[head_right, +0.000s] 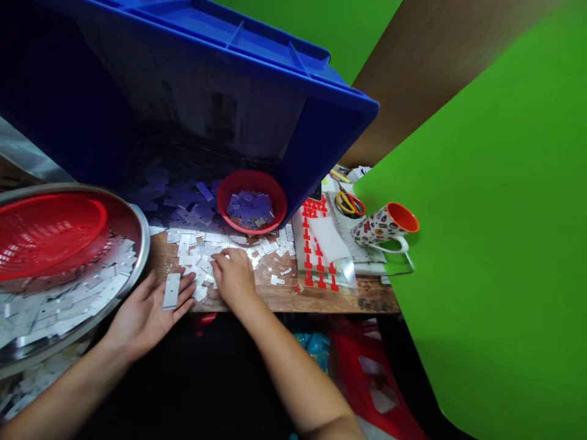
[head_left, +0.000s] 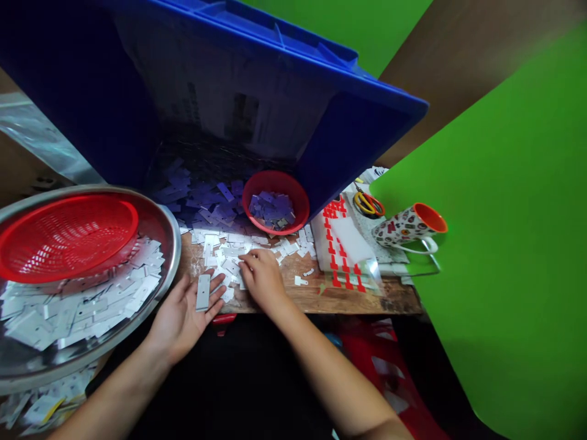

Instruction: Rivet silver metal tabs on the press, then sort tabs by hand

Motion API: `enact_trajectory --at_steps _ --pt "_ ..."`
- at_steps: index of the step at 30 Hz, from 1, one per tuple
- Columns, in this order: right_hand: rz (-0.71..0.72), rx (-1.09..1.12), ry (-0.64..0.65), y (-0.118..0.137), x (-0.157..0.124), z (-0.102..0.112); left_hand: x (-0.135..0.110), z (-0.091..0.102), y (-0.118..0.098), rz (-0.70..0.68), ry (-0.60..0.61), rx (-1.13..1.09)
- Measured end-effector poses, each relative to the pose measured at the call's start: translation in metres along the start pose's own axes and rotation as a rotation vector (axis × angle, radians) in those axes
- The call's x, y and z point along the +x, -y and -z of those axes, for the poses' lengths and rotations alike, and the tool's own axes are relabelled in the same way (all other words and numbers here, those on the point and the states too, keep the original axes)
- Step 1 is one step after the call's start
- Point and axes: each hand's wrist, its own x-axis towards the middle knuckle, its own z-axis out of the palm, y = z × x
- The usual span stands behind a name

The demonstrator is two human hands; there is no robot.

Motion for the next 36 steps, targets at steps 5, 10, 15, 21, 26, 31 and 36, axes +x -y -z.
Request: enact_trajectory --at_steps 5,10,15,21,26,31,36 --pt "-0.005 -0.221 0.141 -0.011 0.035 -0.006 0.001 0.003 -0.001 0.026 0.026 -0.082" --pt "-0.058 -0.177 0.086 -0.013 0.027 -0.005 0.004 0.004 0.002 0.009 0.054 -0.125" --pt "-0.420 0.572 0.036 -0.007 -0.002 -0.005 0.007 0.004 0.004 0.011 0.076 -0.121" --pt "-0.675 1.202 0.242 0.011 -0.033 -0.017 0.005 0.003 0.005 0.053 0.157 -0.127" --pt "-0.674 1.232 0.238 0.014 -0.035 -0.016 0.004 0.003 0.004 0.053 0.125 -0.123" --pt "-0.666 1.250 0.246 0.010 -0.035 -0.016 0.003 0.001 0.005 0.060 0.125 -0.139" --pt "-0.566 1.077 0.203 0.017 -0.040 -0.015 0.003 0.000 0.005 0.076 0.114 -0.164"
